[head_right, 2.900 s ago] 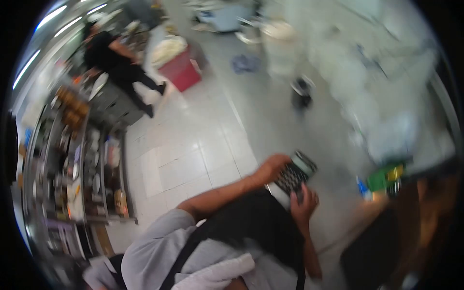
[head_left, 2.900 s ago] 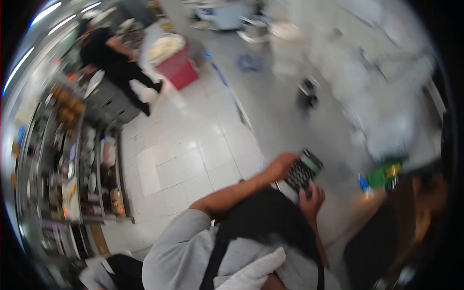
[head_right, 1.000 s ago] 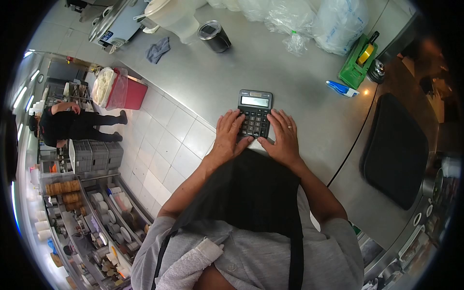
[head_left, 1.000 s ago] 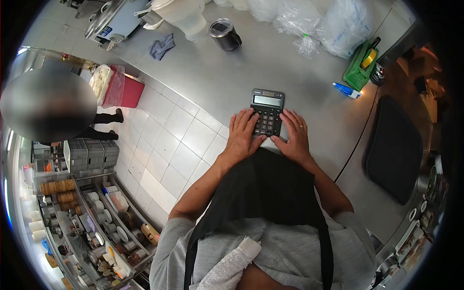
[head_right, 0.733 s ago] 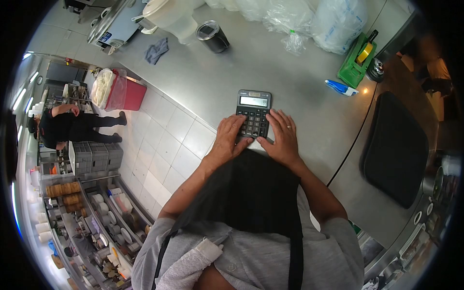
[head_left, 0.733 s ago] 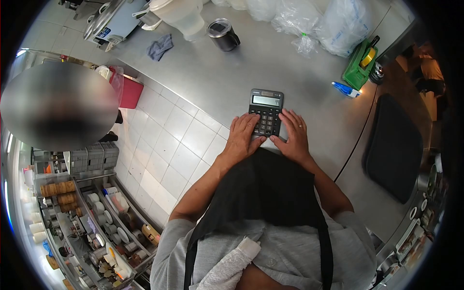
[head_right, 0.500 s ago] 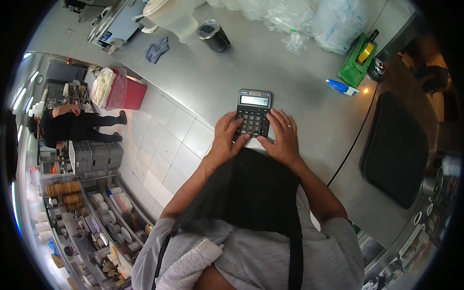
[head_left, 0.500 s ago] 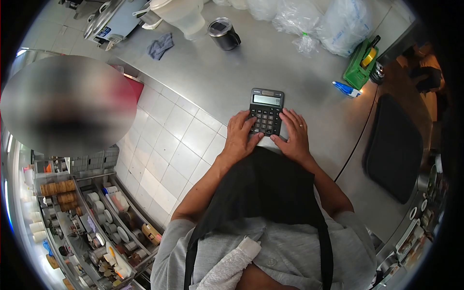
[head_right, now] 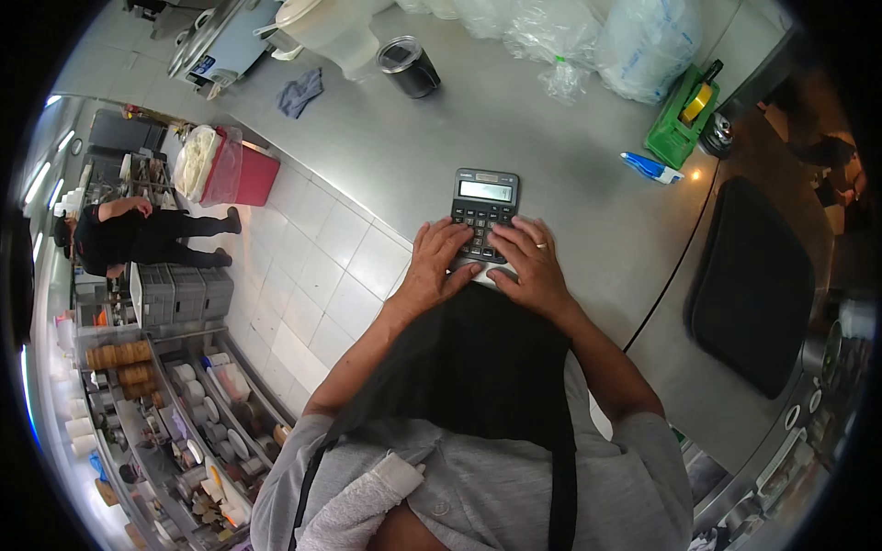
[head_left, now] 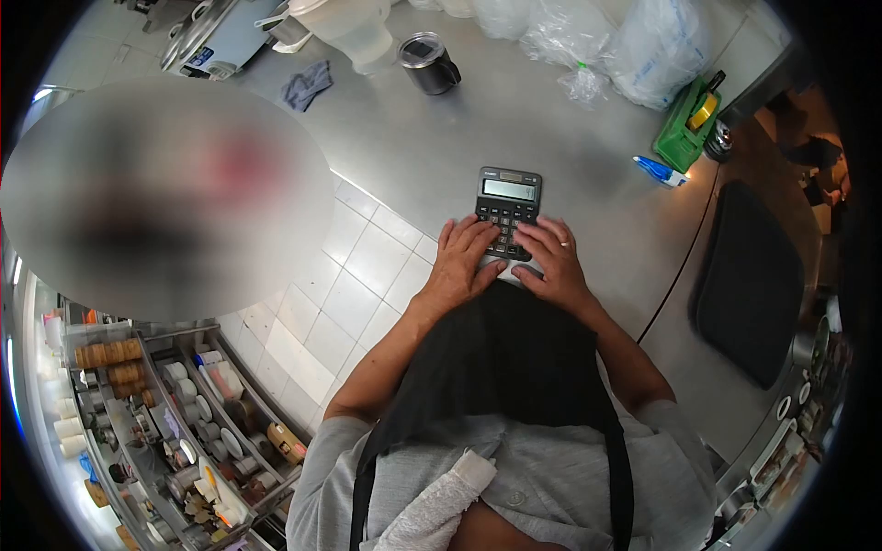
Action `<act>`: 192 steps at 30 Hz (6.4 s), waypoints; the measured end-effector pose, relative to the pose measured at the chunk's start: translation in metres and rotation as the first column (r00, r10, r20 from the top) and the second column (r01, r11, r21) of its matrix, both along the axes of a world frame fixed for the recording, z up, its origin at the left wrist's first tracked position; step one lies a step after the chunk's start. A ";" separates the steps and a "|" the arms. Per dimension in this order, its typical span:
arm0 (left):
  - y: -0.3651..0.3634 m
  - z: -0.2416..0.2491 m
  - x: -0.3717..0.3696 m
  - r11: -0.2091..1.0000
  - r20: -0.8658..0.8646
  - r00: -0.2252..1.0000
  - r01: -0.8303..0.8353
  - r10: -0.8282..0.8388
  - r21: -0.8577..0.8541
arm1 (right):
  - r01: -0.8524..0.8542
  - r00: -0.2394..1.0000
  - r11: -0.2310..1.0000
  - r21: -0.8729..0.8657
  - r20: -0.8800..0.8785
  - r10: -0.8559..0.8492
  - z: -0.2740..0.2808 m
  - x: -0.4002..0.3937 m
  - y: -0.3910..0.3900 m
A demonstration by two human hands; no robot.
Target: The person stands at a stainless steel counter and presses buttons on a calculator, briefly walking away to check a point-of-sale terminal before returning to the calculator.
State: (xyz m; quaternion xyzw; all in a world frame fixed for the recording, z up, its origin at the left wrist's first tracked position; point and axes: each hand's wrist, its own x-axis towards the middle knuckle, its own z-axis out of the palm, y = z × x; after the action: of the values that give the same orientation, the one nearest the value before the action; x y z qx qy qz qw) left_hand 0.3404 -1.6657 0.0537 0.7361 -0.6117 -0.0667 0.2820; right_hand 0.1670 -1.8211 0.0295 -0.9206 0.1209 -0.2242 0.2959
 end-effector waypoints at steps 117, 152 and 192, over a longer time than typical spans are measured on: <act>0.001 -0.008 0.008 0.982 -0.198 0.968 -0.173 0.154 -0.078 | 0.203 0.961 0.932 0.300 0.121 -0.248 0.002 0.005 0.004; -0.002 -0.006 0.009 0.986 -0.258 0.958 -0.148 0.123 -0.080 | 0.209 0.926 0.879 0.429 0.202 -0.318 -0.008 0.005 0.002; -0.053 0.035 0.001 0.995 -0.067 0.994 0.092 -0.089 0.047 | 0.181 0.918 0.844 0.505 0.221 -0.330 -0.004 0.005 0.003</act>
State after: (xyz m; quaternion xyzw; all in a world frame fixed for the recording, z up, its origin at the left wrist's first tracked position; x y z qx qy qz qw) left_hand 0.3411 -1.7190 0.0886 0.7120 -0.6331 -0.1185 0.2797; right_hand 0.1719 -1.8183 0.0257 -0.7502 0.2488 -0.3622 0.4940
